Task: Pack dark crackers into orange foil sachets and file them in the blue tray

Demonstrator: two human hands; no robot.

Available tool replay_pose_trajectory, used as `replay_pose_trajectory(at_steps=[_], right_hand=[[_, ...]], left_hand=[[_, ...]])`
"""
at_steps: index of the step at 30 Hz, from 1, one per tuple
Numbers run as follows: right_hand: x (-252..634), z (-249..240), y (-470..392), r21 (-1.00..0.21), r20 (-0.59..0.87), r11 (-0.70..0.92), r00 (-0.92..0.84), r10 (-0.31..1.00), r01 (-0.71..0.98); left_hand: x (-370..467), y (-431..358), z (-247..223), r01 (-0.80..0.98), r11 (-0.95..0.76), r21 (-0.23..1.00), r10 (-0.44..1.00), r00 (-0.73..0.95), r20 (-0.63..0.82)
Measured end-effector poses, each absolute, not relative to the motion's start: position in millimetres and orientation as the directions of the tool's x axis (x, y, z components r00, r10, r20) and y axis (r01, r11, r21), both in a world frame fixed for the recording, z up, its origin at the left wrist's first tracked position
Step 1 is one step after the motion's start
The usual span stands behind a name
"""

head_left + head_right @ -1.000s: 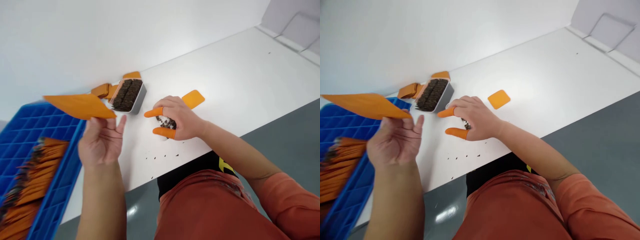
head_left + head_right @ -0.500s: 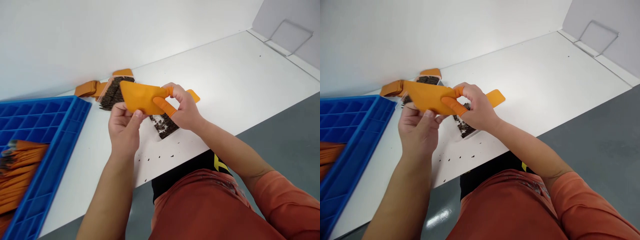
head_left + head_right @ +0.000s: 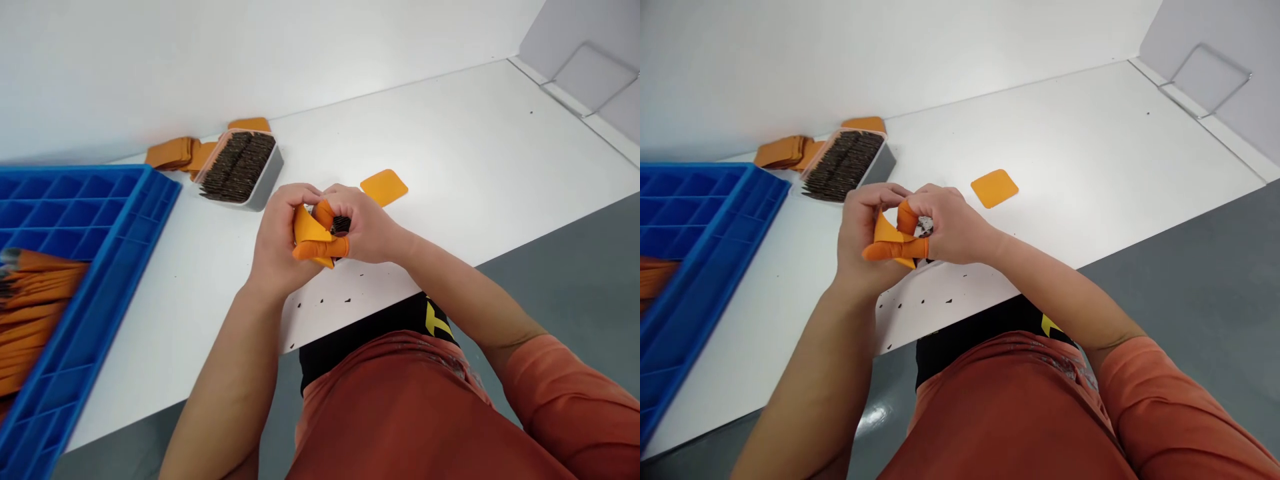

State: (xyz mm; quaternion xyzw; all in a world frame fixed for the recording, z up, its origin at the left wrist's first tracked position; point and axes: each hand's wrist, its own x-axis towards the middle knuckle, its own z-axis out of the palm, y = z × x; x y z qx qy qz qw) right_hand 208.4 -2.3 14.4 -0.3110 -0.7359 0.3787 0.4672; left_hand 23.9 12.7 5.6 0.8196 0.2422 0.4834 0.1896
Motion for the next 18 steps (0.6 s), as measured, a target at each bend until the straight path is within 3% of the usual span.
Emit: replay_pose_trajectory(at_steps=[6,10,15,18], right_hand=[[213,24,-7,-0.763,0.563,0.639,-0.382,0.733,0.102],[215,27,-8,-0.746,0.548,0.631,-0.342,0.764,0.214],[213,30,-11,-0.758,0.446,0.503,-0.233,0.864,0.416],[210,31,-13,-0.763,0.412,0.47,-0.227,0.883,0.444]], left_hand=[[27,10,2,0.272,-0.731,0.626,0.679,0.195,0.708],[30,12,-4,0.279,-0.697,0.66,0.71,0.139,0.69],[29,16,-7,0.397,-0.779,0.486,0.566,0.111,0.817],[28,12,-3,0.396,-0.787,0.473,0.56,0.135,0.818]])
